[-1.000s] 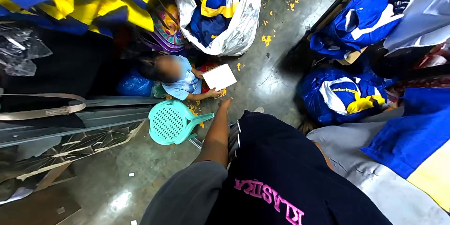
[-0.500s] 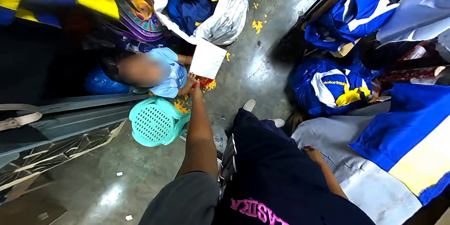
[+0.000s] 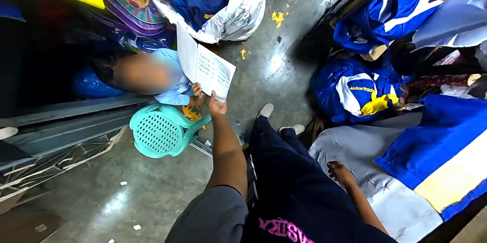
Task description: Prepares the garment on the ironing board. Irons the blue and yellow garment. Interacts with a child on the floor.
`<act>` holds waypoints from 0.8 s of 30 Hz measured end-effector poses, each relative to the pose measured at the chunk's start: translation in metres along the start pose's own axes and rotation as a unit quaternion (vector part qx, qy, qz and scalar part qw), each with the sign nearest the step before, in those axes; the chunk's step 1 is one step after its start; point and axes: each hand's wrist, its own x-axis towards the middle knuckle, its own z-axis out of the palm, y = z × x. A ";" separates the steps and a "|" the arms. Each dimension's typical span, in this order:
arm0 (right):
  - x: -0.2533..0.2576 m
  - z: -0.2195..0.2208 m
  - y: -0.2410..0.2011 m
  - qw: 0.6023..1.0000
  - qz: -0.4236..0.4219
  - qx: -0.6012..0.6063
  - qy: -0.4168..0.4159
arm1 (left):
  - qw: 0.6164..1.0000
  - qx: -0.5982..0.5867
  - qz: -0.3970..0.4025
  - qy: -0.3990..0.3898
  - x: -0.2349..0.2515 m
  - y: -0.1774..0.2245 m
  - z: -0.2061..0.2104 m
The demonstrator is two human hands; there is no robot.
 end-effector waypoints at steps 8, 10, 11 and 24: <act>0.010 -0.008 -0.057 0.986 -0.151 -0.063 -0.012 | 0.998 0.016 -0.044 -0.051 -0.078 0.037 0.056; -0.002 -0.013 -0.091 0.976 -0.218 -0.026 -0.014 | 0.991 0.065 -0.077 -0.087 -0.106 0.036 0.089; -0.012 -0.015 -0.108 0.969 -0.246 0.012 -0.021 | 0.985 0.099 -0.090 -0.109 -0.120 0.033 0.105; -0.137 -0.069 -0.126 0.602 -0.427 0.670 -0.079 | 0.560 0.582 0.168 -0.565 -0.296 0.000 0.230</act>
